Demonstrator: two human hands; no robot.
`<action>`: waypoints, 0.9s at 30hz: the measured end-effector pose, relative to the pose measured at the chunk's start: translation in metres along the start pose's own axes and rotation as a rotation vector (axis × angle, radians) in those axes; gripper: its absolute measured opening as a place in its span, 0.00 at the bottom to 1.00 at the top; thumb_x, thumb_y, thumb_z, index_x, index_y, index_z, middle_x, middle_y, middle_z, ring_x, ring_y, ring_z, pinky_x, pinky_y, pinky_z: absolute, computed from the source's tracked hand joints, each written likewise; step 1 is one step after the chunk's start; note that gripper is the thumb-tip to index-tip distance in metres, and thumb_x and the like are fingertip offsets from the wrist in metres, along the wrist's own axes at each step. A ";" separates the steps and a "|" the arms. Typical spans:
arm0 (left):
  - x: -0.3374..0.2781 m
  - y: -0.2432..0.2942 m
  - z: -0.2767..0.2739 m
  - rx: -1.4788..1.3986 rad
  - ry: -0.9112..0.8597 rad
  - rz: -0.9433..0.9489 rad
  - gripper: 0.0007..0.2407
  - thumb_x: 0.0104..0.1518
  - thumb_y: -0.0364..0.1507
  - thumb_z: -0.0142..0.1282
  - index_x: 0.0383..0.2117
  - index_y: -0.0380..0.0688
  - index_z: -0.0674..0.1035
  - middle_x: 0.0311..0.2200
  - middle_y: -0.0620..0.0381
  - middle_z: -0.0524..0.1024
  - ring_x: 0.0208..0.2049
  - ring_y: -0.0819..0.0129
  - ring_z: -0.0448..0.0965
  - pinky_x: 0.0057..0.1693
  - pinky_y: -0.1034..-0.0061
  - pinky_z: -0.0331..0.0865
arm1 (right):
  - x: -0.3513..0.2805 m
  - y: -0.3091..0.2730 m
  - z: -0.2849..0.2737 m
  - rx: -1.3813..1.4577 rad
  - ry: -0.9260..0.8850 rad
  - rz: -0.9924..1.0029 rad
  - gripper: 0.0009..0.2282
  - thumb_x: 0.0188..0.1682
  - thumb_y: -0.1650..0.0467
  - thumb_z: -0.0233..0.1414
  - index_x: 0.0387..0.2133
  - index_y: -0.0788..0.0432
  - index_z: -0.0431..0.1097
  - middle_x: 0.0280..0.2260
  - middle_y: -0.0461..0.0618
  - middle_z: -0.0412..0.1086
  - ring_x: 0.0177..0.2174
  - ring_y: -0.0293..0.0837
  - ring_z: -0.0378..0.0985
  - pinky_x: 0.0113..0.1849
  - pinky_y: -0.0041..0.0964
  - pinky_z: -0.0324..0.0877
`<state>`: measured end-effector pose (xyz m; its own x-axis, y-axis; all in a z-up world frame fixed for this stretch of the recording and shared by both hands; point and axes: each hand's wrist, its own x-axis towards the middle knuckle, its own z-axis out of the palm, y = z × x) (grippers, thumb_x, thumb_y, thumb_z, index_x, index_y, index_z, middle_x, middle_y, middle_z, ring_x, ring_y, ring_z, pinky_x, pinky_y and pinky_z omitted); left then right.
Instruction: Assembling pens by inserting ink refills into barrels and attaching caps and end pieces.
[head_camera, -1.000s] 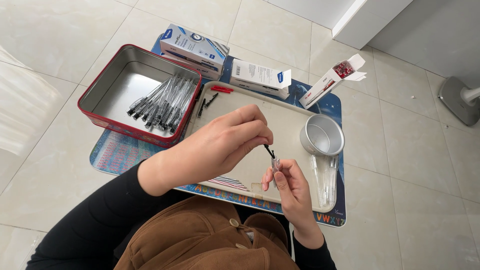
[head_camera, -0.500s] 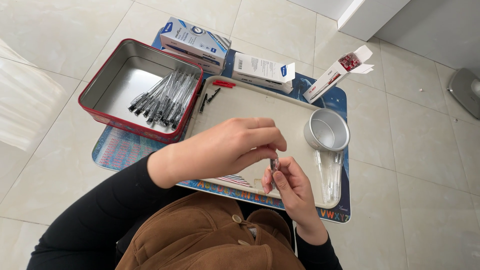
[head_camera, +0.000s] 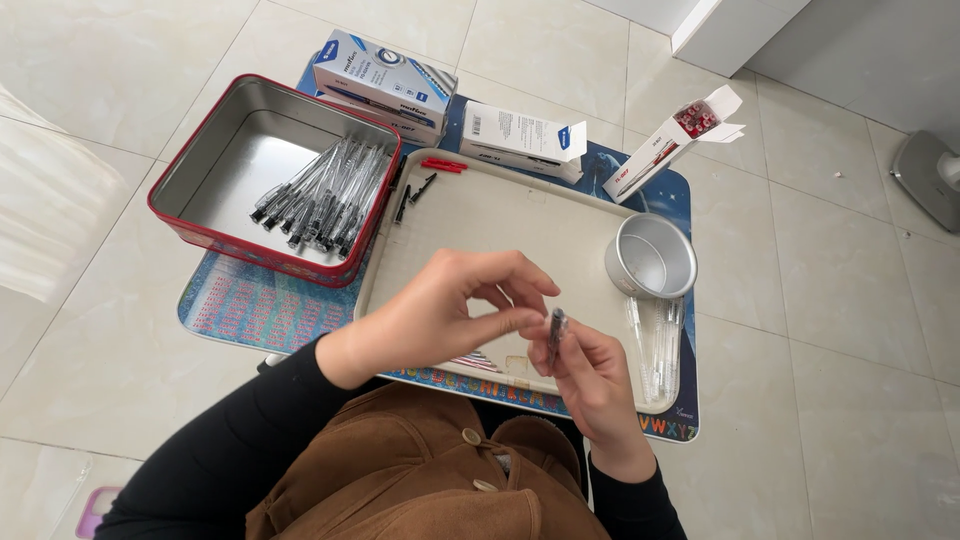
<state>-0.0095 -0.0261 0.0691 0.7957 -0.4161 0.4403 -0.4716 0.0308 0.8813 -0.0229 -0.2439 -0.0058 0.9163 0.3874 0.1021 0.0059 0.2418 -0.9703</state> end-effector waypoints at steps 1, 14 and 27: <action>-0.001 -0.001 0.002 0.000 0.001 0.002 0.07 0.55 0.25 0.54 0.38 0.43 0.74 0.27 0.59 0.79 0.32 0.73 0.81 0.43 0.81 0.77 | 0.001 -0.002 0.002 -0.002 -0.001 -0.001 0.17 0.53 0.66 0.45 0.40 0.71 0.71 0.23 0.51 0.62 0.27 0.42 0.63 0.28 0.32 0.57; -0.043 0.029 -0.045 0.505 0.495 0.012 0.03 0.55 0.20 0.54 0.28 0.42 0.76 0.25 0.61 0.76 0.27 0.77 0.75 0.38 0.84 0.70 | 0.004 -0.028 -0.001 -0.548 0.124 -0.039 0.21 0.48 0.61 0.44 0.51 0.60 0.65 0.39 0.48 0.71 0.39 0.38 0.72 0.43 0.31 0.64; -0.090 -0.059 -0.087 1.337 0.537 -0.216 0.05 0.52 0.30 0.62 0.30 0.47 0.79 0.25 0.56 0.75 0.32 0.55 0.77 0.41 0.67 0.68 | -0.020 -0.027 -0.087 -1.288 0.581 0.007 0.04 0.44 0.72 0.58 0.33 0.57 0.75 0.27 0.47 0.71 0.33 0.43 0.72 0.42 0.36 0.65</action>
